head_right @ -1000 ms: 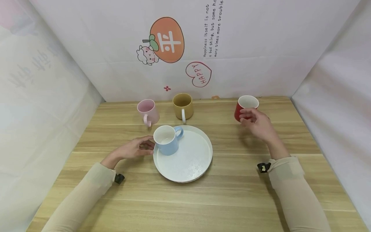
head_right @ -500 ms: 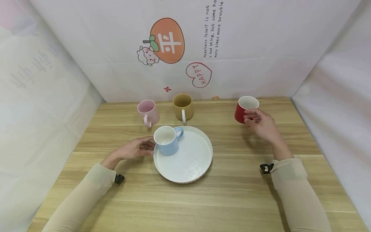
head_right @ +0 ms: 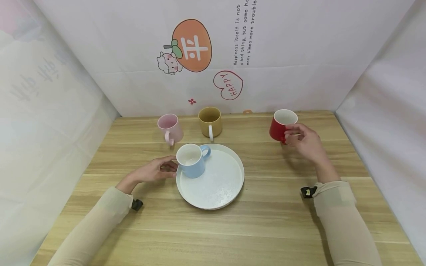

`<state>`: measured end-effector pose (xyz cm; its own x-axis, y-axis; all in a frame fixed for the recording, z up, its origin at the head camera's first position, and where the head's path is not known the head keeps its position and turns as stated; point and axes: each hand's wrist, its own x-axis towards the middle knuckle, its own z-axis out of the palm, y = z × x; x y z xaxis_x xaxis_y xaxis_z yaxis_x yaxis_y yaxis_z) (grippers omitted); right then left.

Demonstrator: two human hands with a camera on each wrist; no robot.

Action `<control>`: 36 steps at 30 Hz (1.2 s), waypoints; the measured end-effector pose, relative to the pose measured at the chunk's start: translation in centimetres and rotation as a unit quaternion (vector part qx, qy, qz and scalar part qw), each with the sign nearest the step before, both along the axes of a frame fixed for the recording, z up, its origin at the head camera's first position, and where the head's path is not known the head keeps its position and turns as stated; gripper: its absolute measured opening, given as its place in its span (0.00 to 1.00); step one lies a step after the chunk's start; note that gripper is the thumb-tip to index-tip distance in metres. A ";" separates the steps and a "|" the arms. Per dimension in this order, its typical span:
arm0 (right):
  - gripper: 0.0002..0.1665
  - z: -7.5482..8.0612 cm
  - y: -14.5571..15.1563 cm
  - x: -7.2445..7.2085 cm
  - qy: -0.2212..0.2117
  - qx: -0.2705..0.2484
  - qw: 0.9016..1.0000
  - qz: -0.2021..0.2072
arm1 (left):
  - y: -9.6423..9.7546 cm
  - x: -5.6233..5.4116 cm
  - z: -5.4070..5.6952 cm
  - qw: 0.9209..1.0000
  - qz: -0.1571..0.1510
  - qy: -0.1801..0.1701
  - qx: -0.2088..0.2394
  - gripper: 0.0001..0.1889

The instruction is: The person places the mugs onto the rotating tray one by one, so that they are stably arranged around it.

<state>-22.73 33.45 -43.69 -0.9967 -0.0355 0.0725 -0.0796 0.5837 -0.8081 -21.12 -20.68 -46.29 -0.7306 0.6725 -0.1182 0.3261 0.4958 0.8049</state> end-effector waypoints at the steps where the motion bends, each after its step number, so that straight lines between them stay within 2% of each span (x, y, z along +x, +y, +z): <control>1: 0.26 0.0 0.1 -0.1 -0.001 0.002 1.000 -0.001 | 0.0 0.0 0.0 1.000 0.001 -0.002 -0.001 0.31; 20: 0.25 -0.4 0.6 -0.3 0.000 0.006 0.999 -0.040 | 0.1 0.0 0.0 1.000 0.007 -0.003 0.002 0.32; 25: 0.25 -0.6 0.8 -0.4 -0.010 0.031 0.998 -0.051 | 0.1 0.0 0.1 1.000 0.006 -0.004 0.000 0.32; 31: 0.30 -0.8 0.7 -0.7 -0.037 0.050 0.997 -0.051 | 0.2 0.0 0.2 1.000 0.005 -0.004 -0.001 0.32; 36: 0.33 -0.9 0.3 -0.9 -0.042 0.065 0.994 -0.072 | 0.0 0.0 0.1 1.000 0.005 -0.004 -0.002 0.32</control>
